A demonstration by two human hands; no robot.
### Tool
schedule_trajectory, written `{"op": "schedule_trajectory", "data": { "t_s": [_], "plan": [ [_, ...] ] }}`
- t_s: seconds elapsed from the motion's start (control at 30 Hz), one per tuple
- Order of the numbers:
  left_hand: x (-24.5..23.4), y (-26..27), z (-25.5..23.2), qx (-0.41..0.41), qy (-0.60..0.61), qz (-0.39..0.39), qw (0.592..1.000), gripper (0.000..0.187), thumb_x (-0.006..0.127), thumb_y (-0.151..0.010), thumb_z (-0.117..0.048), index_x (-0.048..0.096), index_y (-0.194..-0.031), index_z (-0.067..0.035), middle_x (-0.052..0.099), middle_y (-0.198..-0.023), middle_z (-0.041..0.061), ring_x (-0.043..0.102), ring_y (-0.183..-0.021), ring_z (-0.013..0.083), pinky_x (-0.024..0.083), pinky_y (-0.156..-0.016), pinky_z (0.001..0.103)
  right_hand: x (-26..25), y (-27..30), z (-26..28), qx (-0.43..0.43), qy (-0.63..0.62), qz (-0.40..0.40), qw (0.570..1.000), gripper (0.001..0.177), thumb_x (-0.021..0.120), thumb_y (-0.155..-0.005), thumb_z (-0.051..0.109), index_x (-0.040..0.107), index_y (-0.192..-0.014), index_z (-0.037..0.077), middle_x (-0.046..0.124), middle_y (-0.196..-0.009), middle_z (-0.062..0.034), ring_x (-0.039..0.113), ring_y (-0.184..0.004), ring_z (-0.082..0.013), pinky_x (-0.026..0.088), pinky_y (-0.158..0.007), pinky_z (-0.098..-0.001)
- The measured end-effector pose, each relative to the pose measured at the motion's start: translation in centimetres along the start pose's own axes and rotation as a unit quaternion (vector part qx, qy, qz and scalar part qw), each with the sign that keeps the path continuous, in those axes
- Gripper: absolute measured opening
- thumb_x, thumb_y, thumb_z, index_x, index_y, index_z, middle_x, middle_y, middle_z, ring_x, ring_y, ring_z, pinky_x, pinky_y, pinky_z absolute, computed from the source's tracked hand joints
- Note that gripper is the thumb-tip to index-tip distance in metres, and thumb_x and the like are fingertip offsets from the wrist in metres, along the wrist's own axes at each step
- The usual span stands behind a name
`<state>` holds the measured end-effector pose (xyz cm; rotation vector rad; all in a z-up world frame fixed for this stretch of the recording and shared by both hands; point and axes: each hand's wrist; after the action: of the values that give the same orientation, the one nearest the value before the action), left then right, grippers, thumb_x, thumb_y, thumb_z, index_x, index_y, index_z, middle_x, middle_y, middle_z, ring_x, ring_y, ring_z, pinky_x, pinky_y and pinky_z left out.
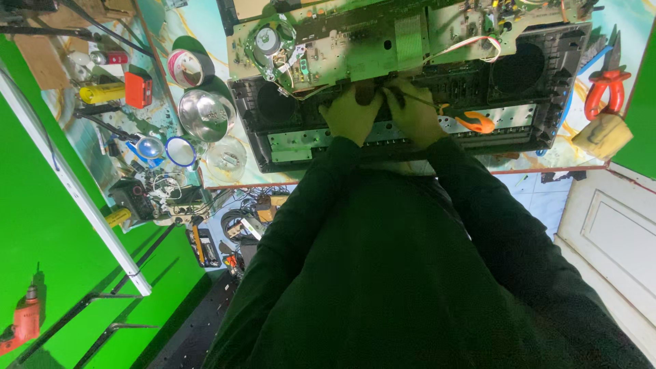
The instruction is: The person uses a screwdriver to remove screws from the internal components of a disassembled stereo receiver. They place the removed screws into a small metal bowl on the workbench. The person continues to unscrew and remove parts from the device's chassis.
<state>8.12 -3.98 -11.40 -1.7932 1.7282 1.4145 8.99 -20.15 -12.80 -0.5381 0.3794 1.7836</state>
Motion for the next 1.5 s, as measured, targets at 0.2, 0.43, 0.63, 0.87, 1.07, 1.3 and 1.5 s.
{"op": "schedule_trajectory", "data": {
  "t_s": [0.2, 0.43, 0.63, 0.87, 1.07, 1.3, 1.5],
  "plan": [
    [-0.3, 0.0, 0.1, 0.002, 0.020, -0.002, 1.000, 0.056, 0.067, -0.079, -0.061, 0.074, -0.116, -0.021, 0.078, -0.109, 0.009, 0.071, -0.104, 0.0367, 0.029, -0.107, 0.069, 0.1, 0.1, 0.1, 0.012, 0.075, 0.028, 0.997, 0.011, 0.066, -0.103, 0.009, 0.069, -0.111, 0.002, 0.072, -0.100, -0.0222, 0.069, -0.089, -0.0431, 0.054, -0.078, -0.0489],
    [0.4, -0.2, 0.3, -0.001, -0.015, -0.010, 1.000, 0.055, 0.070, -0.079, -0.061, 0.073, -0.114, -0.019, 0.078, -0.105, 0.010, 0.072, -0.102, 0.0348, 0.030, -0.106, 0.069, 0.3, 0.2, -0.5, 0.003, 0.007, -0.021, 1.000, 0.015, 0.068, -0.102, 0.010, 0.066, -0.114, 0.001, 0.071, -0.104, -0.0245, 0.069, -0.094, -0.0458, 0.055, -0.078, -0.0489],
    [0.9, -0.4, 0.9, 0.028, -0.015, -0.022, 0.999, 0.051, 0.071, -0.080, -0.057, 0.074, -0.112, -0.019, 0.078, -0.107, 0.009, 0.072, -0.100, 0.0353, 0.034, -0.099, 0.066, 0.4, 0.2, -0.4, 0.013, 0.003, -0.011, 1.000, 0.015, 0.066, -0.103, 0.012, 0.068, -0.113, 0.002, 0.072, -0.103, -0.0243, 0.070, -0.093, -0.0449, 0.056, -0.078, -0.0476],
    [1.3, -0.4, 0.8, 0.007, 0.003, -0.016, 1.000, 0.047, 0.070, -0.080, -0.056, 0.076, -0.110, -0.021, 0.080, -0.108, 0.006, 0.073, -0.101, 0.0337, 0.030, -0.107, 0.070, -0.1, -0.5, 0.9, 0.018, 0.010, 0.030, 0.999, 0.013, 0.063, -0.104, 0.008, 0.066, -0.113, 0.000, 0.071, -0.097, -0.0226, 0.073, -0.086, -0.0390, 0.057, -0.073, -0.0442],
    [1.2, -0.1, 0.8, -0.007, 0.007, -0.002, 1.000, 0.058, 0.071, -0.080, -0.057, 0.070, -0.122, -0.018, 0.077, -0.113, 0.010, 0.070, -0.109, 0.0365, 0.026, -0.107, 0.076, 0.5, -0.5, 1.6, -0.046, 0.036, -0.007, 0.998, 0.009, 0.064, -0.103, 0.005, 0.067, -0.110, 0.001, 0.070, -0.096, -0.0195, 0.069, -0.086, -0.0385, 0.054, -0.070, -0.0459],
    [3.6, 0.4, 3.1, 0.046, 0.062, -0.071, 0.994, 0.078, 0.078, -0.080, -0.045, 0.050, -0.140, -0.005, 0.058, -0.136, 0.018, 0.050, -0.132, 0.0411, 0.037, -0.105, 0.068, 2.2, -0.4, -0.4, -0.084, 0.161, -0.012, 0.983, 0.011, 0.061, -0.102, 0.010, 0.065, -0.106, 0.001, 0.068, -0.090, -0.0182, 0.067, -0.082, -0.0387, 0.053, -0.071, -0.0508],
    [2.4, 2.9, 4.3, 0.226, 0.071, -0.153, 0.959, 0.078, 0.076, -0.084, -0.030, 0.041, -0.144, 0.006, 0.052, -0.141, 0.030, 0.053, -0.128, 0.0469, 0.045, -0.110, 0.055, 2.5, -1.1, -0.5, -0.021, 0.148, 0.040, 0.988, 0.009, 0.063, -0.098, 0.010, 0.064, -0.101, 0.002, 0.067, -0.085, -0.0217, 0.066, -0.079, -0.0435, 0.051, -0.067, -0.0542]
  ]
}}
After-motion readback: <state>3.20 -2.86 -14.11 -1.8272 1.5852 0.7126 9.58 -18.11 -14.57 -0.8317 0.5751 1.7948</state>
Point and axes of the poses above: each hand's wrist, its own y-axis away from the middle knuckle, its own x-axis out of the palm, z = x × y
